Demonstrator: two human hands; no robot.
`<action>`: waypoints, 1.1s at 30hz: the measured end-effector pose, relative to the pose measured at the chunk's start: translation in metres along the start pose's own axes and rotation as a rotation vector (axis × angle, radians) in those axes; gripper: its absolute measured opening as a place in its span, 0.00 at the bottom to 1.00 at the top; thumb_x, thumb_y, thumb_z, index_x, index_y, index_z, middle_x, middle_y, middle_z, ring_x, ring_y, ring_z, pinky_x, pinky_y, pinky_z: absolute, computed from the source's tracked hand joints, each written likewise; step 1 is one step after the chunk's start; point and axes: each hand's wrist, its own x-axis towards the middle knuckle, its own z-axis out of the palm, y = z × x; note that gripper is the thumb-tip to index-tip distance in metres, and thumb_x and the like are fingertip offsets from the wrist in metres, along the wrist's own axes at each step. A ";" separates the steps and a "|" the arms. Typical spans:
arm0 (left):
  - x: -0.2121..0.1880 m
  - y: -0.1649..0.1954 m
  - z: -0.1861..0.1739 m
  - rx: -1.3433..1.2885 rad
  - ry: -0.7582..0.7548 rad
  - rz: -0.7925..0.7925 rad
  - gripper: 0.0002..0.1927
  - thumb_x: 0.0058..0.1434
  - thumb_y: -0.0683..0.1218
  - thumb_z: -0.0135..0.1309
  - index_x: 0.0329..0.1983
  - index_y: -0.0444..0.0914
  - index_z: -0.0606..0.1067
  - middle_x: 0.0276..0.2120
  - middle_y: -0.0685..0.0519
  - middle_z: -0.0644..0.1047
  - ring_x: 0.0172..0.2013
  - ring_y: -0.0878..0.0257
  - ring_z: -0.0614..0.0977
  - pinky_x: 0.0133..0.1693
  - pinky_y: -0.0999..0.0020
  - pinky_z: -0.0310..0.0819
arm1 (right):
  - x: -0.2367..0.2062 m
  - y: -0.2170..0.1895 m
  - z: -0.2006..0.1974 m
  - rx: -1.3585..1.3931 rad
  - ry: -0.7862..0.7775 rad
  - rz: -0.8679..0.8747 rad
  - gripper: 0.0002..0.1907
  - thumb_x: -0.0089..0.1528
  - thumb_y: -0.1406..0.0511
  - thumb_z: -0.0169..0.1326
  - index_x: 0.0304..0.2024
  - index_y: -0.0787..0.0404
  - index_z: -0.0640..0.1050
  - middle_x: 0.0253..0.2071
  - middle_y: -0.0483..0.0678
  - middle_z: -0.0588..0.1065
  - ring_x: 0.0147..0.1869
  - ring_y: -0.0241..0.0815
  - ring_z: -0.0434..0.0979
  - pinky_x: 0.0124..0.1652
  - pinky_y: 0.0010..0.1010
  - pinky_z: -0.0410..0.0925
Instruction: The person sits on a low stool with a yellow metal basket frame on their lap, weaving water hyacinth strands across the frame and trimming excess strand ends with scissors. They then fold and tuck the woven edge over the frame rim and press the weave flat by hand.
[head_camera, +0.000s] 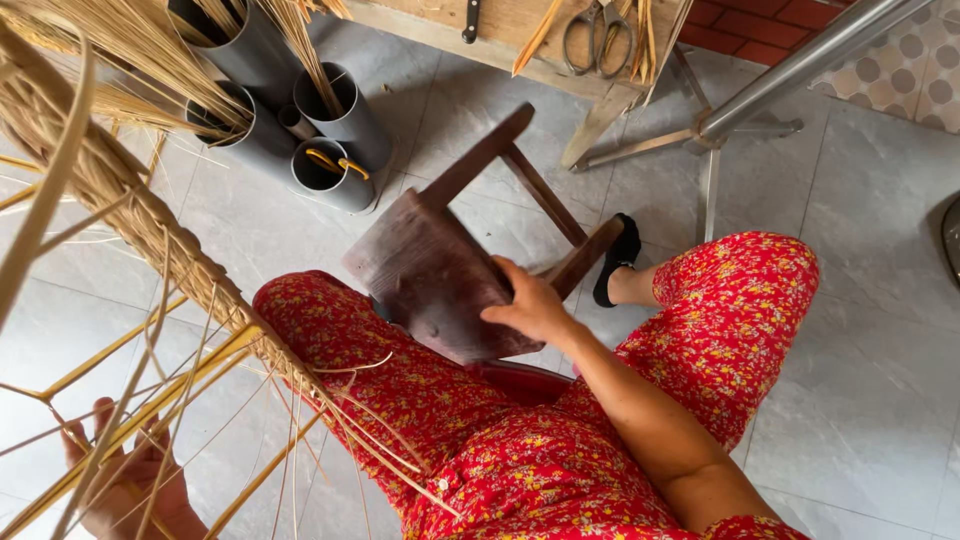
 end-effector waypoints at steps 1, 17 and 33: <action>0.002 -0.002 0.001 -0.022 0.001 0.014 0.19 0.83 0.46 0.43 0.72 0.35 0.70 0.62 0.36 0.76 0.52 0.46 0.85 0.54 0.55 0.86 | -0.001 -0.008 0.003 -0.139 -0.024 0.010 0.53 0.51 0.56 0.71 0.73 0.62 0.59 0.59 0.61 0.73 0.58 0.52 0.75 0.57 0.40 0.67; 0.021 -0.018 -0.003 -0.030 -0.080 -0.011 0.28 0.77 0.39 0.48 0.79 0.40 0.60 0.75 0.33 0.66 0.56 0.38 0.81 0.58 0.44 0.84 | 0.016 0.085 0.013 -0.801 -0.037 0.068 0.41 0.53 0.67 0.61 0.70 0.42 0.68 0.58 0.51 0.74 0.66 0.51 0.71 0.61 0.44 0.61; -0.044 -0.048 0.198 0.008 -0.496 -0.025 0.49 0.59 0.26 0.41 0.84 0.43 0.50 0.75 0.36 0.64 0.51 0.43 0.84 0.49 0.58 0.82 | -0.075 -0.099 -0.159 1.430 0.119 -0.590 0.47 0.64 0.42 0.55 0.76 0.56 0.56 0.75 0.49 0.64 0.77 0.50 0.65 0.74 0.51 0.59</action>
